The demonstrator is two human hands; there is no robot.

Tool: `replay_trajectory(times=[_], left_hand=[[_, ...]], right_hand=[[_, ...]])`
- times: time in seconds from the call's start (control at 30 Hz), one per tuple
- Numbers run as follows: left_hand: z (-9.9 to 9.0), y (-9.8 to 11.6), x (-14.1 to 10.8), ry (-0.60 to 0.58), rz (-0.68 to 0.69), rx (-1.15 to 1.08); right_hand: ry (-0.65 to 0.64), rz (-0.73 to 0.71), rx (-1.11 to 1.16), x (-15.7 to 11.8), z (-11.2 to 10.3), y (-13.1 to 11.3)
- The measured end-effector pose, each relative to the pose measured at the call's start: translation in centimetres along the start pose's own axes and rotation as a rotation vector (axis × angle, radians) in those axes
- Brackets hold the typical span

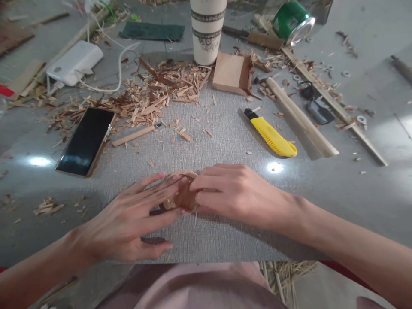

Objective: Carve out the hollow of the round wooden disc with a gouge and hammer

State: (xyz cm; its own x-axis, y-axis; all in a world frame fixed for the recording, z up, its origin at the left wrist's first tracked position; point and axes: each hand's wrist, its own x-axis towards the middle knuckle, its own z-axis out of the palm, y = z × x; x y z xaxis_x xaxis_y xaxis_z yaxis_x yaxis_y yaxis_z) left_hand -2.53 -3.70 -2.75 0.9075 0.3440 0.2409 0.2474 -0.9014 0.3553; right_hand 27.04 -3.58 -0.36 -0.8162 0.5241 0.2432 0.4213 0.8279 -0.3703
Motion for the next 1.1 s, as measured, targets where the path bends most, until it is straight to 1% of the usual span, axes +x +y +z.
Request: replay_trajectory(times=[0.1, 0.2, 0.37, 0.47, 0.57, 0.67, 0.77, 0.87, 1.0, 1.1], left_hand=[[0.0, 0.1, -0.1, -0.006, -0.044, 0.0], [-0.1, 0.2, -0.1, -0.022, -0.086, 0.0], [-0.1, 0.3, -0.1, -0.022, -0.092, -0.016], [0.0, 0.4, -0.1, 0.011, -0.085, -0.022], [0.0, 0.3, -0.1, 0.004, -0.082, -0.033], [-0.1, 0.2, -0.1, -0.013, -0.078, -0.039], [-0.1, 0.1, 0.0, -0.023, -0.075, -0.04], [-0.1, 0.1, 0.0, -0.015, -0.079, -0.041], [0.0, 0.1, -0.2, -0.011, -0.087, -0.051], [0.1, 0.1, -0.3, 0.002, -0.087, -0.066]], right_hand=[[-0.021, -0.046, 0.113, 0.4, 0.0, 0.4], [-0.056, -0.037, 0.099, 0.7, 0.0, 0.6], [-0.079, -0.042, 0.076, 1.4, -0.5, 0.7], [-0.128, 0.023, 0.026, 1.7, -0.8, 0.8], [-0.113, 0.093, 0.028, 1.8, -0.6, 0.9], [-0.081, 0.178, 0.168, 1.8, 0.0, 0.9], [-0.084, 0.267, 0.318, 1.8, 0.2, 0.7], [-0.097, 0.334, 0.397, 1.9, 0.0, 0.3], [-0.12, 0.398, 0.38, 1.8, -0.2, 0.0], [-0.127, 0.39, 0.327, 1.8, -0.1, 0.0]])
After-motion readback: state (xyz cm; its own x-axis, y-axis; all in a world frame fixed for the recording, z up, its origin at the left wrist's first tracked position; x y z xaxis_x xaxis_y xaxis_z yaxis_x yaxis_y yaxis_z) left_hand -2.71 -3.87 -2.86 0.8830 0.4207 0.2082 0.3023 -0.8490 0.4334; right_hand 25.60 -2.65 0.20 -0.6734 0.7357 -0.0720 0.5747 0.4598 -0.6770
